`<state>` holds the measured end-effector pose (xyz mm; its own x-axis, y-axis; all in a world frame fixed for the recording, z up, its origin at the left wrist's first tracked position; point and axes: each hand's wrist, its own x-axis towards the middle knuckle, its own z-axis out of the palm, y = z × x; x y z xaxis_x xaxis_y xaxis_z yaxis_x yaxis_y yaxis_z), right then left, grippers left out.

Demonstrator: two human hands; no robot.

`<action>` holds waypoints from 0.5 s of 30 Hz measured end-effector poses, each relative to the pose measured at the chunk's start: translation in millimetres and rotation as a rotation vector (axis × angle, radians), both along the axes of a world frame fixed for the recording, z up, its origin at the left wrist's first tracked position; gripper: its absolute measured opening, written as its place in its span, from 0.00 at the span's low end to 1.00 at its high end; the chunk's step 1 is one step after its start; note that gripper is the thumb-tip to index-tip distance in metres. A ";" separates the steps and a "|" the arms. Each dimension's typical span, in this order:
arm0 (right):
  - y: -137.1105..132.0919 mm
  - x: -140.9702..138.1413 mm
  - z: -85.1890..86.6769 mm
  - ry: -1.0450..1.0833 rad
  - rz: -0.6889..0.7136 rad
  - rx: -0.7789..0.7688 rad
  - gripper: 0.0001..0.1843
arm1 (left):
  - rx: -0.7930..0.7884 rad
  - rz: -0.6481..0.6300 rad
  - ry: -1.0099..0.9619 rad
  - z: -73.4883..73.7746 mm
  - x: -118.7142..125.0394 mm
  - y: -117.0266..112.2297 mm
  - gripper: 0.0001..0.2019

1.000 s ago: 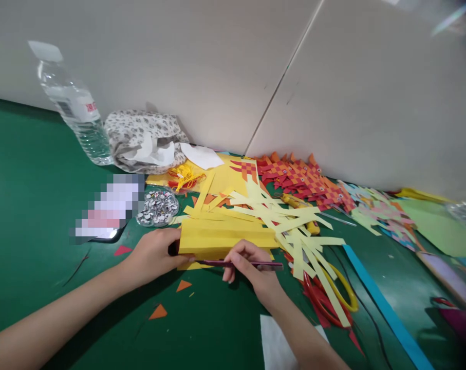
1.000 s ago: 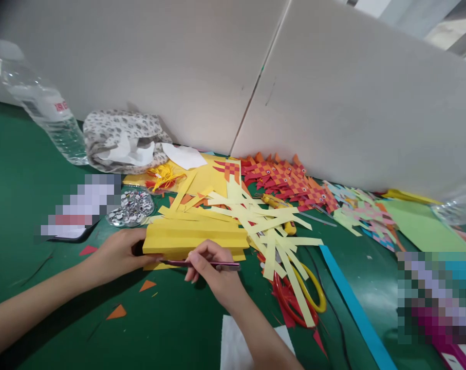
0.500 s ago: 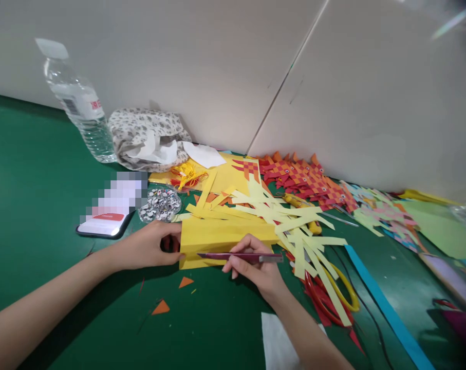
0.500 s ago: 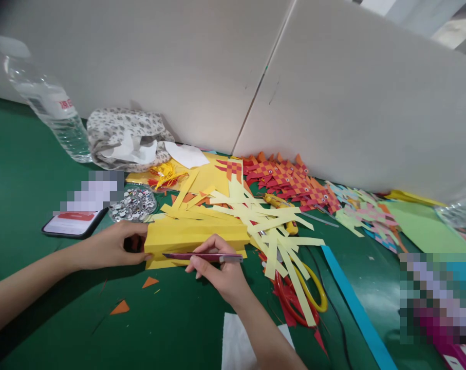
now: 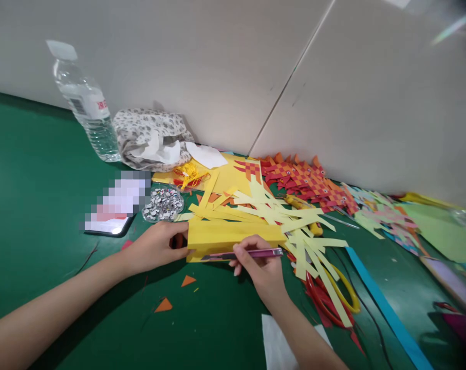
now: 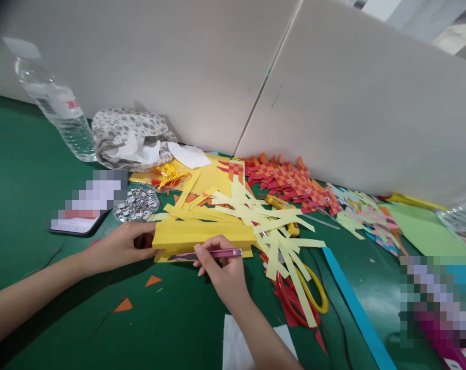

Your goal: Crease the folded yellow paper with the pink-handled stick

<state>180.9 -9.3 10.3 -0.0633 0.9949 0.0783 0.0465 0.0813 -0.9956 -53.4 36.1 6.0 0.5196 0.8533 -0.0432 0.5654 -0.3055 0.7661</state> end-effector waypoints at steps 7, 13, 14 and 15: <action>-7.8 12.9 -5.2 -0.192 -0.018 0.508 0.17 | -0.212 0.094 -0.266 -1.7 -0.9 3.5 0.13; -9.2 13.7 -12.8 -0.459 0.122 0.758 0.14 | -0.499 0.153 -0.428 9.0 5.2 0.3 0.13; -8.6 12.3 -12.6 -0.524 0.136 0.773 0.13 | -0.542 0.169 -0.438 11.0 6.4 -1.0 0.14; -8.0 10.7 -12.3 -0.587 0.137 0.795 0.12 | -0.580 0.182 -0.449 12.6 7.6 -2.4 0.15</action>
<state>191.6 -17.3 -2.0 -0.4159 0.6482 0.6379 0.4540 0.7558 -0.4719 -45.8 33.8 18.6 0.4463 0.8324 -0.3285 0.1638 0.2849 0.9445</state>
